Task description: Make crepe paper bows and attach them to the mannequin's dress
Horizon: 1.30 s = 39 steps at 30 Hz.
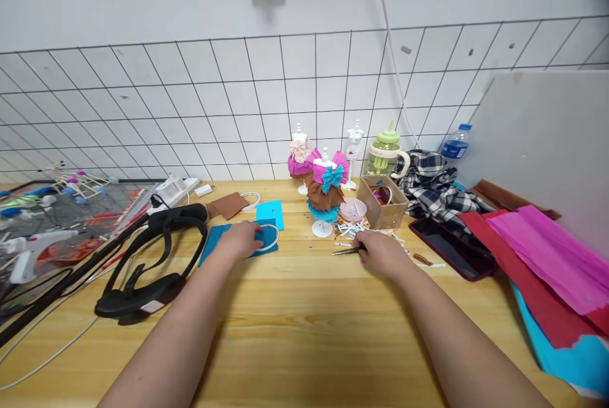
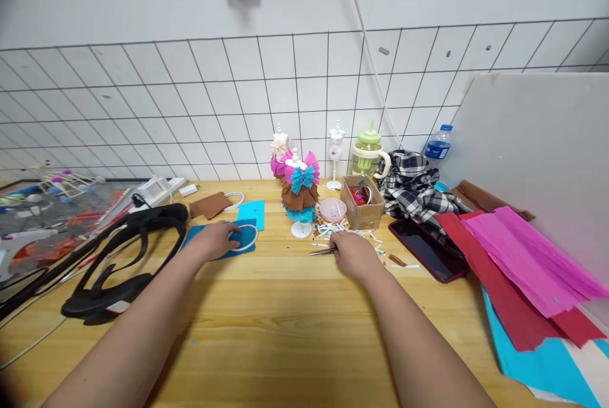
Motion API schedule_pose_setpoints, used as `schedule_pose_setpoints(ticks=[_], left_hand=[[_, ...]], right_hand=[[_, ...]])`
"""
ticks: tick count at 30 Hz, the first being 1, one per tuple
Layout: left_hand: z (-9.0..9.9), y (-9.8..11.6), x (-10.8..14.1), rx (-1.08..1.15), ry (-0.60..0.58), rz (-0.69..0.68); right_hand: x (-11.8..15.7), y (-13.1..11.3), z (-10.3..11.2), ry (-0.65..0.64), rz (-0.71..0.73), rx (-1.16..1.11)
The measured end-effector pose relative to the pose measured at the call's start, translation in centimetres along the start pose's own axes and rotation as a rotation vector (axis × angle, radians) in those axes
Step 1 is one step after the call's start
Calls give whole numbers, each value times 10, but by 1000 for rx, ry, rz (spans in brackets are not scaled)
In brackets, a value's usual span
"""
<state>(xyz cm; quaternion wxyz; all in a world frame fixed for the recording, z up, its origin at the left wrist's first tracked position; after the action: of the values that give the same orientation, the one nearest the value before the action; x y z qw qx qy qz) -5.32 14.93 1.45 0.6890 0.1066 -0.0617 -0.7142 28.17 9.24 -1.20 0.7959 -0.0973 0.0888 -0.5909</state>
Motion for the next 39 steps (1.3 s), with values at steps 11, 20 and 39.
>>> schedule_pose_setpoints(ticks=[11,20,39], left_hand=[[-28,1,22,-97,-23,-211],[-1,-46,21,-305,2,136],[-14,-30,11,-209,311,-57]], right_hand=[[-2,-11,-8,9,42,11],[-5,1,-10,1,-9,-44],[-1,-5,-5,33,42,1]])
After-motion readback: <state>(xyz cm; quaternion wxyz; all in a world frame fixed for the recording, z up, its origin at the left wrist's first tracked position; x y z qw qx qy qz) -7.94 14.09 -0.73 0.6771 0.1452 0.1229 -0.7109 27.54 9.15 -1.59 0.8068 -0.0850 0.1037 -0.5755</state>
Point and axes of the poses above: each hand's wrist, its own x-axis away from the middle knuckle, its own z-axis out of the back of the hand, y = z × x, the point moved 5 cm from there along -x, towards the middle knuckle, and after that the axes turned 1 degree about -x, right-handed, at the moved point
